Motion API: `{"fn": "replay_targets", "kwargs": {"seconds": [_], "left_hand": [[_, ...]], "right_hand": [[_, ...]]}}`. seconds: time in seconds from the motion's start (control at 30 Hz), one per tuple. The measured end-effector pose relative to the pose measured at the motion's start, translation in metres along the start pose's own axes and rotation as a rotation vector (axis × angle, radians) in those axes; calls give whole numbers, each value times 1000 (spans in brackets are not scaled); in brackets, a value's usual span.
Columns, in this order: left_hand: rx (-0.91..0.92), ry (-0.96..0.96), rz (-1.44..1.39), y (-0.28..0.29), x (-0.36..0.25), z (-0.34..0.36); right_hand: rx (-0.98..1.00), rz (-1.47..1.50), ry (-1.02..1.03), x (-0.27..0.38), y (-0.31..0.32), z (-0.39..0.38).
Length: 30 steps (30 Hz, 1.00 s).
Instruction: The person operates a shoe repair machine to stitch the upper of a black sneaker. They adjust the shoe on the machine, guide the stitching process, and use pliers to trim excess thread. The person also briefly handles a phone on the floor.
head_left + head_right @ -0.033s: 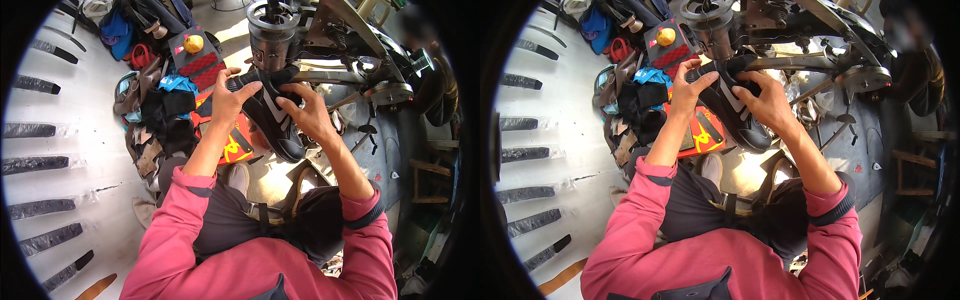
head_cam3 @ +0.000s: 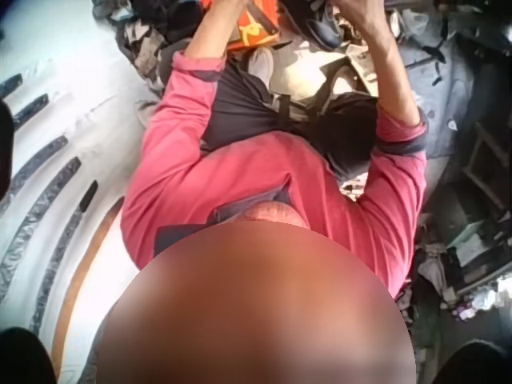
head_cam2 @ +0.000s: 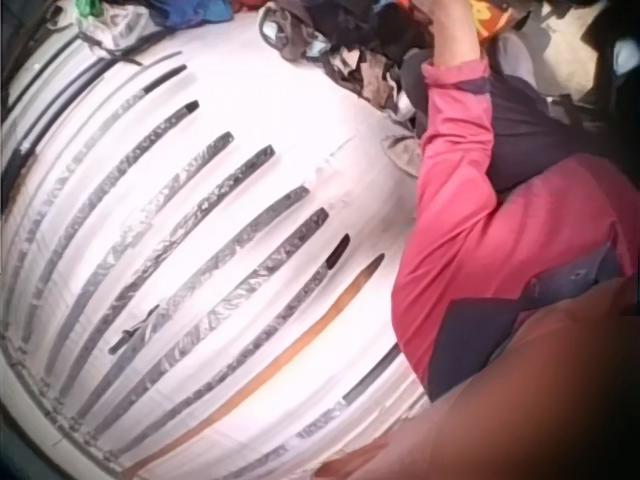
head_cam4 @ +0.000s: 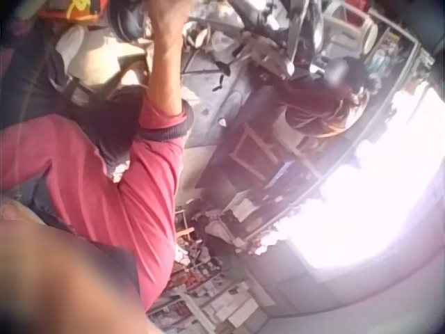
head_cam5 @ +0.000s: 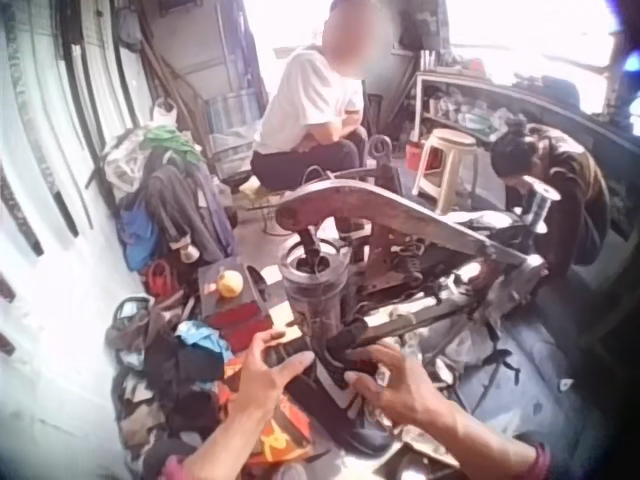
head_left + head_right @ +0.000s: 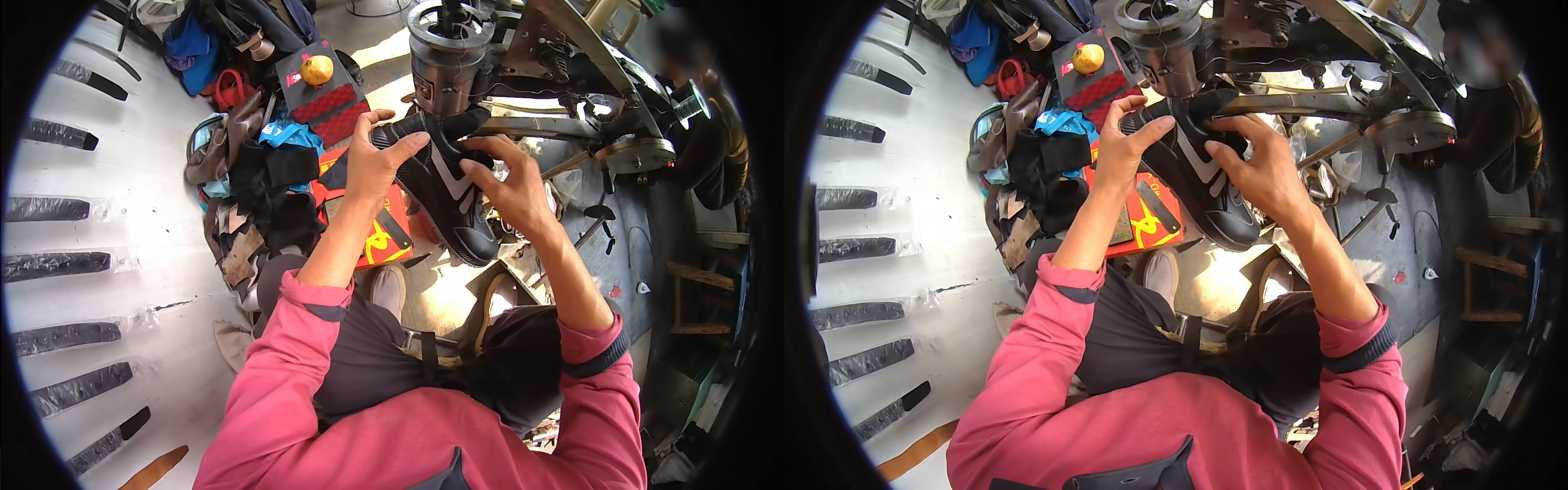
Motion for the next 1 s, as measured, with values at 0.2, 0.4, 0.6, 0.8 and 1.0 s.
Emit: {"fn": "replay_targets", "kwargs": {"seconds": [0.2, 0.4, 0.6, 0.8, 1.0], "left_hand": [[-16, -46, 15, 1, 3, 1], [-29, -51, 10, 0, 7, 0], [-43, -24, 37, -1, 1, -5], [-49, -23, 102, -2, -6, -2], [10, 39, 53, 2, -7, 1]], "right_hand": [[-99, -155, -354, -41, 104, -14], [-96, -358, -578, -78, 178, -39], [22, 50, -300, -45, 85, -34], [109, 209, -284, -7, 0, 4], [-32, 550, -629, 4, -34, 16]]}}
Point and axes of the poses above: each hand's wrist, its own z-axis towards the middle knuckle, its own y-axis out of the back of the hand, x = y × z, the point moved 2 cm from there along z, towards the middle knuckle, and after that the axes turned 2 degrees about -x, right-handed, at the moved point
